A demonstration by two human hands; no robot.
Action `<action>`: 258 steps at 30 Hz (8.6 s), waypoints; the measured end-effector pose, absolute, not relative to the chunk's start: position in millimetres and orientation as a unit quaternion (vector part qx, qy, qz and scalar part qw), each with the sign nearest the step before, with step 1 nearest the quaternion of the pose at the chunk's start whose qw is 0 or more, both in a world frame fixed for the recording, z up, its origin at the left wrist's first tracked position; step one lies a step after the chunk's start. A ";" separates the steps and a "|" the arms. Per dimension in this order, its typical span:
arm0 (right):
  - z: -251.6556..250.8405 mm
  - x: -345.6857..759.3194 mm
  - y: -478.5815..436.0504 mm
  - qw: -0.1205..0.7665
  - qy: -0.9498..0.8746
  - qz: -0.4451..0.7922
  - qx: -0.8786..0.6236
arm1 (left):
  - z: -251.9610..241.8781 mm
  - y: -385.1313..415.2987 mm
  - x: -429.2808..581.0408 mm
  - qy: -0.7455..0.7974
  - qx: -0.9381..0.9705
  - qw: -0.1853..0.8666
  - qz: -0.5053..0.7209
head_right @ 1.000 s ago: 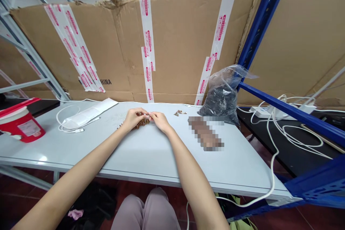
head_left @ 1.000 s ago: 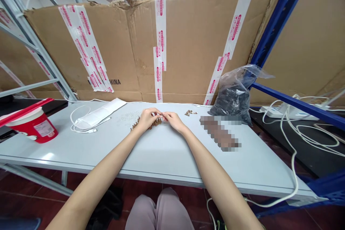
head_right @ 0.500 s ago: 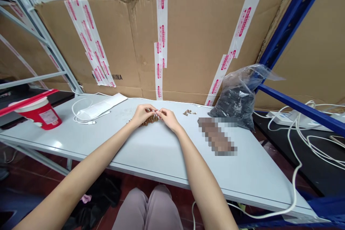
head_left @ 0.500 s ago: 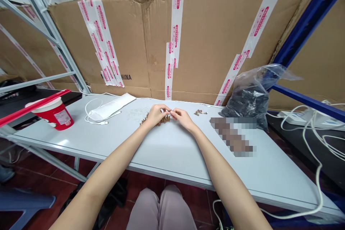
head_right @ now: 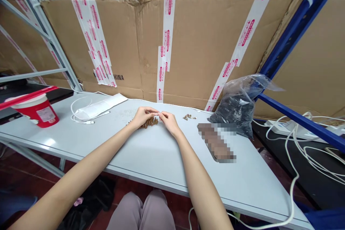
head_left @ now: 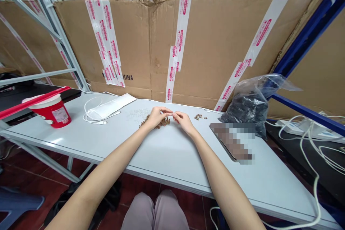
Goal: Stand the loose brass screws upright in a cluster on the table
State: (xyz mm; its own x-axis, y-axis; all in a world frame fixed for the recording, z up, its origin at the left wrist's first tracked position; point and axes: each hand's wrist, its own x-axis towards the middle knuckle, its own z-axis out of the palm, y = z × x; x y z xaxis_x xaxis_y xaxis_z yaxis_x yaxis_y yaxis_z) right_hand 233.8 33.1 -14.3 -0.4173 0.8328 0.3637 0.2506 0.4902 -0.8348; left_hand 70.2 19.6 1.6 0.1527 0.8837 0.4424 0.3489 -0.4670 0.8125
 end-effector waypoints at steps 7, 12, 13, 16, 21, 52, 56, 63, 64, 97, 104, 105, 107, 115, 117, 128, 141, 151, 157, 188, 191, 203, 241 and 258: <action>-12.6 228.3 26.1 0.427 -0.743 0.406 -0.317 | 8.0 15.2 69.6 0.436 0.717 0.231 0.492; -7.7 227.0 21.6 0.435 -0.745 0.388 -0.326 | 12.2 11.9 69.4 0.440 0.717 0.206 0.499; -7.8 226.9 21.7 0.435 -0.743 0.389 -0.328 | 12.3 11.5 69.2 0.441 0.716 0.211 0.498; -8.6 226.8 23.6 0.433 -0.736 0.404 -0.327 | 12.0 10.8 68.5 0.439 0.713 0.230 0.495; -4.3 227.8 23.6 0.439 -0.728 0.417 -0.320 | 12.6 10.1 68.8 0.435 0.691 0.260 0.515; -2.4 229.5 17.6 0.429 -0.757 0.326 -0.371 | 7.1 15.6 63.0 0.417 0.783 0.117 0.447; -5.9 228.4 22.0 0.432 -0.733 0.411 -0.327 | 8.0 14.1 65.6 0.422 0.776 0.122 0.452; -8.4 226.7 25.6 0.446 -0.693 0.491 -0.284 | 5.8 13.8 69.3 0.441 0.740 0.164 0.480; -8.7 226.6 25.7 0.448 -0.694 0.487 -0.286 | 5.7 13.7 69.6 0.441 0.740 0.162 0.482; -6.6 228.4 25.8 0.365 -0.646 0.600 -0.299 | 0.1 12.5 67.6 0.370 0.817 0.008 0.443; -1.6 230.9 21.6 0.444 -0.731 0.407 -0.322 | 4.5 9.4 69.5 0.386 0.797 0.016 0.465; -0.9 230.9 21.0 0.444 -0.735 0.400 -0.320 | 5.2 8.9 69.7 0.387 0.793 0.016 0.471; -0.5 230.5 20.4 0.446 -0.743 0.387 -0.315 | 5.5 8.3 69.7 0.384 0.790 0.013 0.477; -12.0 227.1 27.6 0.384 -0.696 0.524 -0.306 | -3.9 11.7 68.0 0.350 0.815 0.003 0.462; -13.0 228.1 28.9 0.371 -0.701 0.520 -0.317 | -4.8 12.6 68.1 0.352 0.815 0.005 0.460; -7.2 229.3 26.4 0.423 -0.724 0.441 -0.321 | -0.1 7.7 71.9 0.372 0.804 0.022 0.463; -3.5 233.3 25.5 0.392 -0.731 0.467 -0.307 | 3.6 5.2 72.2 0.375 0.818 0.025 0.435; -1.0 239.1 29.9 0.398 -0.742 0.446 -0.304 | 1.3 6.6 72.7 0.387 0.809 0.032 0.440; -4.0 235.8 26.8 0.367 -0.712 0.506 -0.321 | 0.1 2.5 73.9 0.374 0.829 0.018 0.415; -22.3 272.8 39.3 0.203 -0.707 -0.203 -0.646 | -8.4 1.6 -85.2 0.689 0.677 -0.041 0.253; -18.3 264.6 38.3 0.241 -0.727 -0.153 -0.625 | -12.8 -1.3 -94.4 0.698 0.677 -0.004 0.235; -10.4 228.7 21.6 0.290 -0.832 0.121 -0.457 | -15.6 3.0 -93.2 0.664 0.705 0.060 0.242; -15.3 223.3 18.0 0.290 -0.840 0.112 -0.445 | -10.1 -1.7 -78.2 0.722 0.637 -0.029 0.268; -19.4 214.5 37.5 0.537 -0.627 0.456 -0.333 | 12.3 28.6 74.8 0.529 0.669 0.158 0.498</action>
State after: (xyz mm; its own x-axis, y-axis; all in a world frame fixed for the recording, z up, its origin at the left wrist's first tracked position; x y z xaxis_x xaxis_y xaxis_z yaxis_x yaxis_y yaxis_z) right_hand 214.5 37.5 -19.4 -0.2009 0.9070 0.3700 -0.0732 0.3628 -0.9290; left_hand 74.8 28.6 12.3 -0.0556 0.8645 0.4995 0.5504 -0.3908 0.7378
